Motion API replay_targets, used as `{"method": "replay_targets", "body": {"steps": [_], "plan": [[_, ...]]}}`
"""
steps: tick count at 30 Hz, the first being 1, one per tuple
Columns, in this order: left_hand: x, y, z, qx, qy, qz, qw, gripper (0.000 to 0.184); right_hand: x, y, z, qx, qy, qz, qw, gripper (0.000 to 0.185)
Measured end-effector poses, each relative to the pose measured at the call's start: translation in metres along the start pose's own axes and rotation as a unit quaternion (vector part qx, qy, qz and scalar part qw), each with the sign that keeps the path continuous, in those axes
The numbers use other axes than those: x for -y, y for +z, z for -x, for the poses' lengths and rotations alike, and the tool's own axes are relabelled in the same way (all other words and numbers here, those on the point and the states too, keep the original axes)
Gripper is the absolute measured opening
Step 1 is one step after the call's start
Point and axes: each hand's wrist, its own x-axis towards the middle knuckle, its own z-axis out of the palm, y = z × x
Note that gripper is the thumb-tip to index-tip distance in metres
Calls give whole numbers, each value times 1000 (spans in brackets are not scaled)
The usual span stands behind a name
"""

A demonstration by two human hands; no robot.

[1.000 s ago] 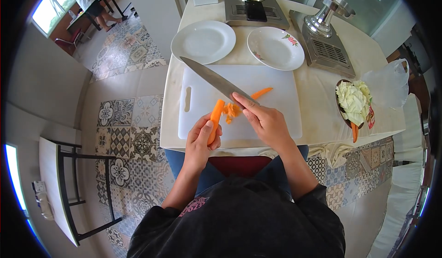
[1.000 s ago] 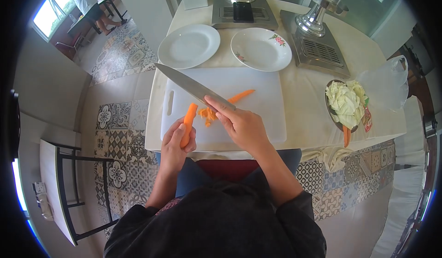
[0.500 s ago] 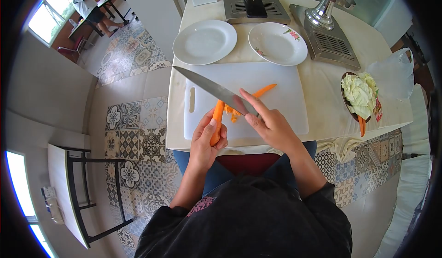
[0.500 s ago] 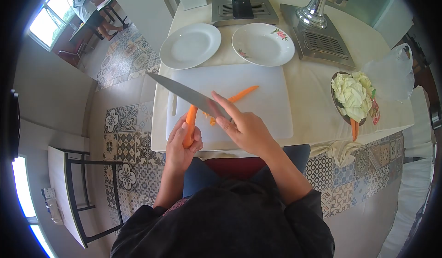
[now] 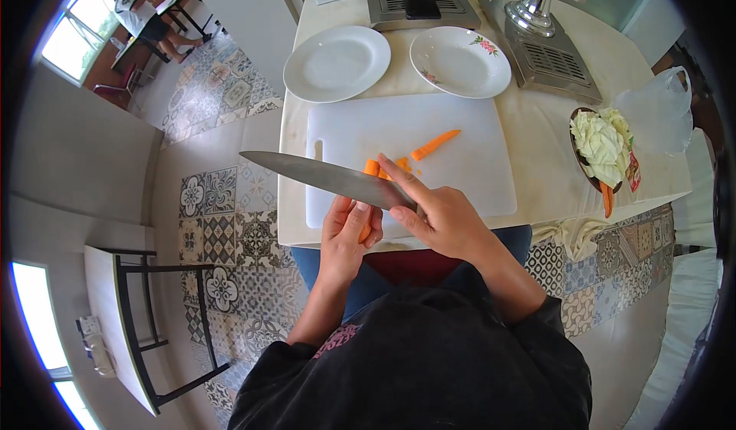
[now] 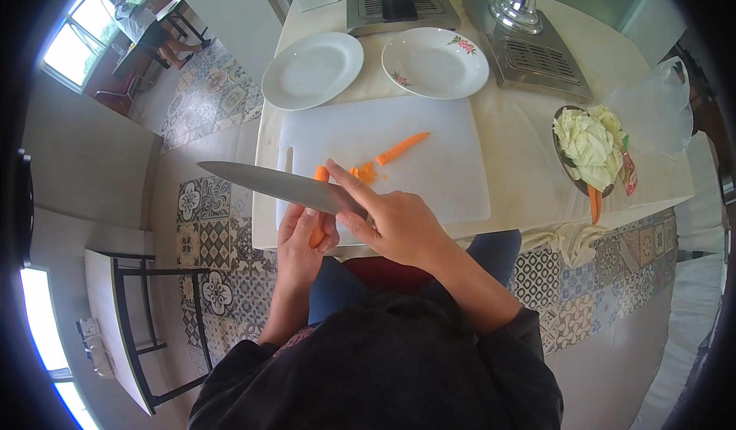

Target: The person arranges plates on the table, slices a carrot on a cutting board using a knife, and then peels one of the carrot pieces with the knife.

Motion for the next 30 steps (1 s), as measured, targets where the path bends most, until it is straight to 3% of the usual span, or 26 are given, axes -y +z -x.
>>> {"method": "replay_targets", "body": {"steps": [10, 13, 16, 19, 25, 30], "plan": [[-3, 3, -1, -13, -19, -23, 999, 34, -11, 5, -4, -73, -44, 17, 996, 49], [-1, 2, -1, -28, -33, -32, 999, 37, -17, 5, -5, -53, -31, 44, 997, 49], [-1, 2, -1, -31, -41, -44, 998, 40, -15, -2, -8, -51, 42, 42, 997, 46], [-3, -1, 0, -40, -47, -32, 998, 41, -26, 6, -11, -127, -24, 41, 991, 42], [-8, -6, -2, -43, -69, 43, 996, 42, -31, -1, -8, -69, 13, 142, 987, 44], [-9, -5, -3, -37, -72, 44, 996, 39, -41, -1, -9, -90, -26, 59, 994, 46]]}}
